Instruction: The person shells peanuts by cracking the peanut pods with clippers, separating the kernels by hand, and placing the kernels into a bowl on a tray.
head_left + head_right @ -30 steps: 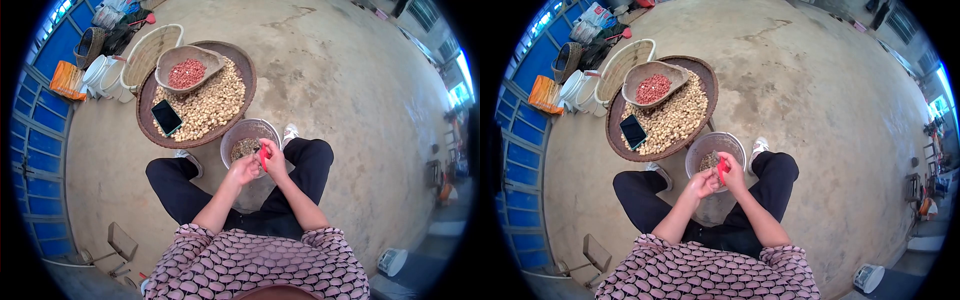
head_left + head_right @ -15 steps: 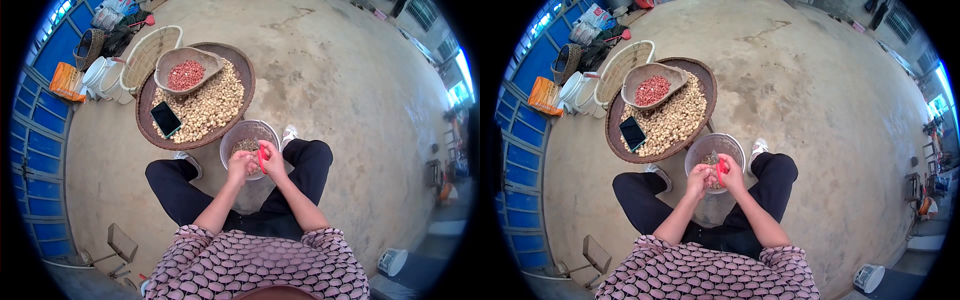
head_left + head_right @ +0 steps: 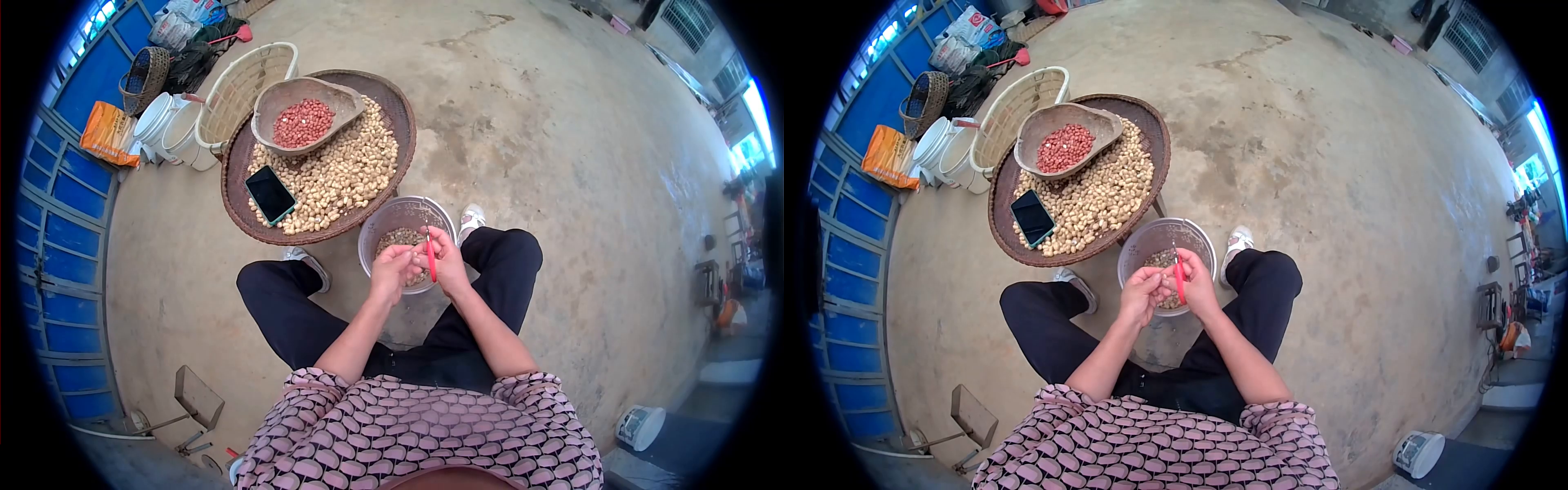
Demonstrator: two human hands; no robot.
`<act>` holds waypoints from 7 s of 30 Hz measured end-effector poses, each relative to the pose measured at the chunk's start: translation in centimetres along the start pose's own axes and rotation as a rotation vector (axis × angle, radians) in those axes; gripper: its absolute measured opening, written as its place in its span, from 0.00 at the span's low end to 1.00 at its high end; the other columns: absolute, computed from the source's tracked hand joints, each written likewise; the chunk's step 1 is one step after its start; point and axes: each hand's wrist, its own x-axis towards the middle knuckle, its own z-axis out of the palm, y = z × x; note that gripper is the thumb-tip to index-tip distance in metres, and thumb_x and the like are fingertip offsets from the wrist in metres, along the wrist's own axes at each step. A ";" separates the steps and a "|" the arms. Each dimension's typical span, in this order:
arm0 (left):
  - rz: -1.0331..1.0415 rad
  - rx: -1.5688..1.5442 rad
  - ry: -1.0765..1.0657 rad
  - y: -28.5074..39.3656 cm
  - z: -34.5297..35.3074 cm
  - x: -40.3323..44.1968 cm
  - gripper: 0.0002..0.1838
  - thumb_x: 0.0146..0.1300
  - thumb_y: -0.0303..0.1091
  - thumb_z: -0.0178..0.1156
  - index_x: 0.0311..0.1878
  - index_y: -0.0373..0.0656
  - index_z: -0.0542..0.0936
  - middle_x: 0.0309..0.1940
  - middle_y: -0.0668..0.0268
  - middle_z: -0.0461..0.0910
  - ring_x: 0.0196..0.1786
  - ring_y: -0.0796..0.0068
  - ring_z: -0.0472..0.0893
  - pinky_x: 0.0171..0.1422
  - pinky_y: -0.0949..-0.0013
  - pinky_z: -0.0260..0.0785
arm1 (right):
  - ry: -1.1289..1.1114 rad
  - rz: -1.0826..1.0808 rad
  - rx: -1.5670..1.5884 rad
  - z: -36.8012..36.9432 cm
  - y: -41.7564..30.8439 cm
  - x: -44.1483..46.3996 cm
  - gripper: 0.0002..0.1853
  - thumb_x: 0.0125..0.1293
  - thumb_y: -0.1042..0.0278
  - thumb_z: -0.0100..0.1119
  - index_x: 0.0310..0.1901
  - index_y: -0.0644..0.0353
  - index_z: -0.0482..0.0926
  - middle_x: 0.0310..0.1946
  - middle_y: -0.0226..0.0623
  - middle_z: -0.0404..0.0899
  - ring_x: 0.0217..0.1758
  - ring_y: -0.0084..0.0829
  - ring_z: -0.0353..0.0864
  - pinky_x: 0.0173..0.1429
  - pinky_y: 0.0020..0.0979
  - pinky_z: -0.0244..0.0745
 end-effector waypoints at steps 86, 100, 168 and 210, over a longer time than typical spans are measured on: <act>-0.227 -0.149 0.236 -1.6 -0.7 0.5 0.15 0.62 0.32 0.31 0.34 0.39 0.70 0.22 0.61 0.72 0.15 0.74 0.67 0.13 0.76 0.52 | -0.157 -0.456 -1.075 1.5 -2.3 -1.1 0.21 0.41 0.82 0.60 0.42 0.57 0.74 0.29 0.38 0.74 0.33 0.35 0.76 0.35 0.29 0.72; -0.270 -0.109 0.211 0.2 -2.6 -0.7 0.09 0.58 0.23 0.44 0.39 0.32 0.71 0.30 0.52 0.76 0.19 0.74 0.68 0.20 0.76 0.59 | 0.330 -0.198 -1.189 0.0 -1.0 -0.3 0.20 0.47 0.77 0.57 0.45 0.56 0.70 0.34 0.45 0.76 0.40 0.44 0.76 0.41 0.39 0.71; 0.321 0.424 -0.084 4.2 -2.6 -0.7 0.11 0.54 0.20 0.51 0.42 0.37 0.68 0.26 0.67 0.76 0.22 0.88 0.66 0.24 0.84 0.56 | -0.157 -0.129 -0.769 0.4 0.0 -1.1 0.30 0.41 0.63 0.70 0.49 0.56 0.71 0.36 0.35 0.74 0.36 0.28 0.75 0.43 0.27 0.70; 0.278 0.065 -0.059 2.1 -0.8 -0.7 0.08 0.55 0.21 0.49 0.39 0.36 0.69 0.32 0.55 0.78 0.29 0.74 0.77 0.38 0.75 0.71 | -0.013 0.135 -0.143 0.1 0.3 -0.7 0.18 0.52 0.71 0.62 0.45 0.62 0.69 0.22 0.29 0.75 0.19 0.16 0.73 0.19 0.16 0.66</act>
